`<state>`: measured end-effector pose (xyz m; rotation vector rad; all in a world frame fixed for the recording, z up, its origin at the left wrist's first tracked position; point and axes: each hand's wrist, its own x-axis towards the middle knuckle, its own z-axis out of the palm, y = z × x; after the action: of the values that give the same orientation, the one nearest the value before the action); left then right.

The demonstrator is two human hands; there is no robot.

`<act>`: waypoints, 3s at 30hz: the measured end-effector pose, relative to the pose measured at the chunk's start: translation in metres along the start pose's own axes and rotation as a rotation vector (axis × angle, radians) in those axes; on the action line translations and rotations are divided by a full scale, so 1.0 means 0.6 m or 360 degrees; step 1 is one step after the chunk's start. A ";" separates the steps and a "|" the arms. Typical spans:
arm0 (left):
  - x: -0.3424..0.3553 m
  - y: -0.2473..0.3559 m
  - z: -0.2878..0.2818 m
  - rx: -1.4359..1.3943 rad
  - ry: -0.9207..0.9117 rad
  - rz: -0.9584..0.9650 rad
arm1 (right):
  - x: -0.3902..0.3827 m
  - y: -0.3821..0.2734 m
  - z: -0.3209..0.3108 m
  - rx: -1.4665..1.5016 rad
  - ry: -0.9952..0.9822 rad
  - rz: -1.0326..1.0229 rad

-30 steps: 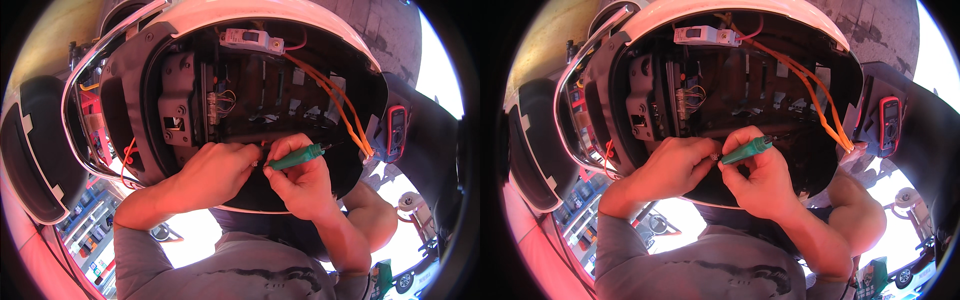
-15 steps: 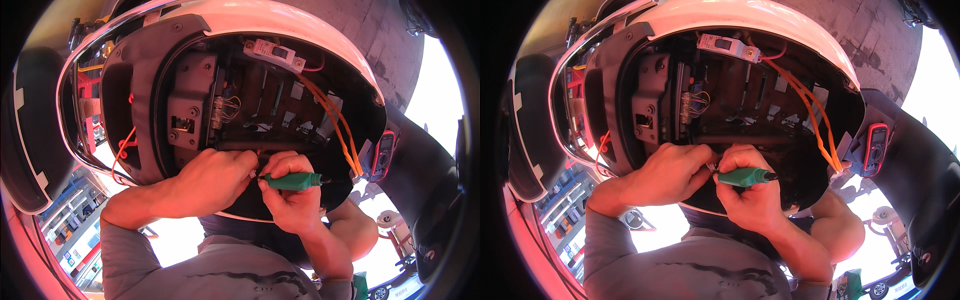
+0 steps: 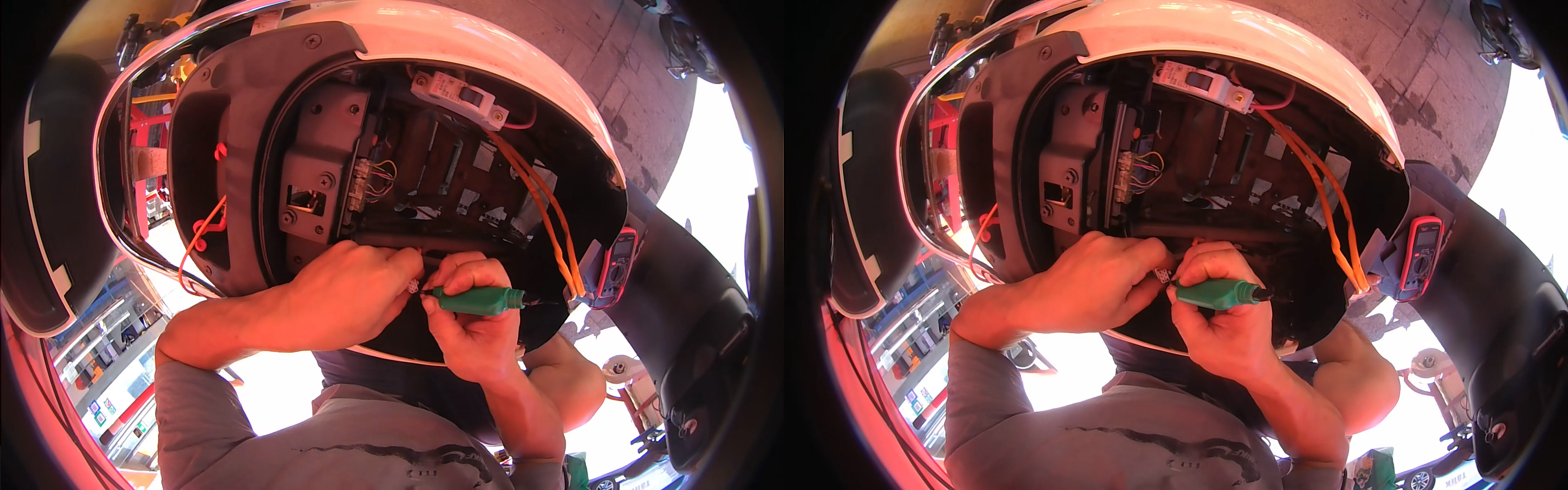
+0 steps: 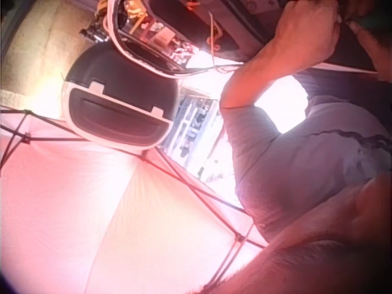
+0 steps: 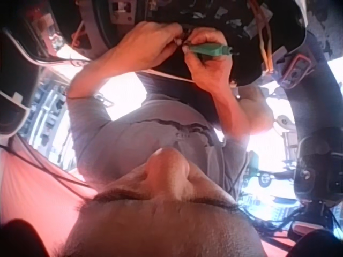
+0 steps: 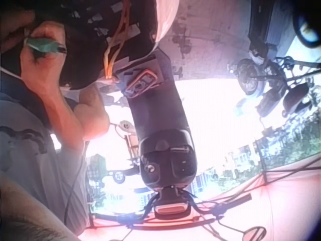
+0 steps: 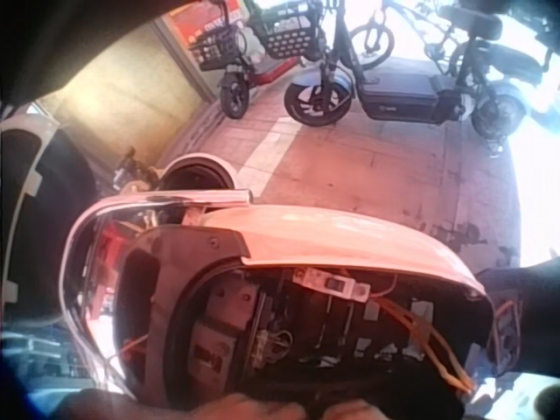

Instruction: The person works on the internal electronics of a white electric scooter, using a green-handled screwdriver to adjust components and wires inside the open body. The person manipulates wires and small parts within the scooter's compartment throughout the clip.

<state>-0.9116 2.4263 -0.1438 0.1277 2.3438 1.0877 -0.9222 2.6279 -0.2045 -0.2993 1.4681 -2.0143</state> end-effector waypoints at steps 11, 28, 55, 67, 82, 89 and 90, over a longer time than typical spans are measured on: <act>-0.002 0.000 0.000 0.0041 -0.0032 -0.0068 | 0.000 -0.010 0.013 0.0195 0.0183 0.0187; 0.002 0.004 -0.004 -0.0013 -0.0043 -0.0043 | -0.001 -0.001 0.000 -0.0050 -0.0012 0.0072; 0.003 0.003 -0.007 -0.0046 -0.0094 -0.0078 | 0.002 -0.008 -0.002 -0.0095 -0.0059 0.0015; 0.004 0.006 -0.010 -0.0065 -0.0128 -0.0120 | 0.003 -0.007 -0.002 -0.0102 -0.0061 0.0013; 0.003 0.002 -0.006 -0.0087 -0.0119 -0.0078 | 0.001 -0.004 -0.001 -0.0068 -0.0068 0.0010; 0.003 0.000 -0.005 -0.0100 -0.0121 -0.0061 | 0.002 -0.006 0.006 0.0085 0.0072 0.0096; 0.003 0.000 -0.006 -0.0093 -0.0123 -0.0063 | 0.002 -0.007 0.006 0.0093 0.0067 0.0112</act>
<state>-0.9147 2.4246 -0.1427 0.0994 2.2348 1.1110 -0.9228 2.6255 -0.1996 -0.1797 1.4223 -2.0142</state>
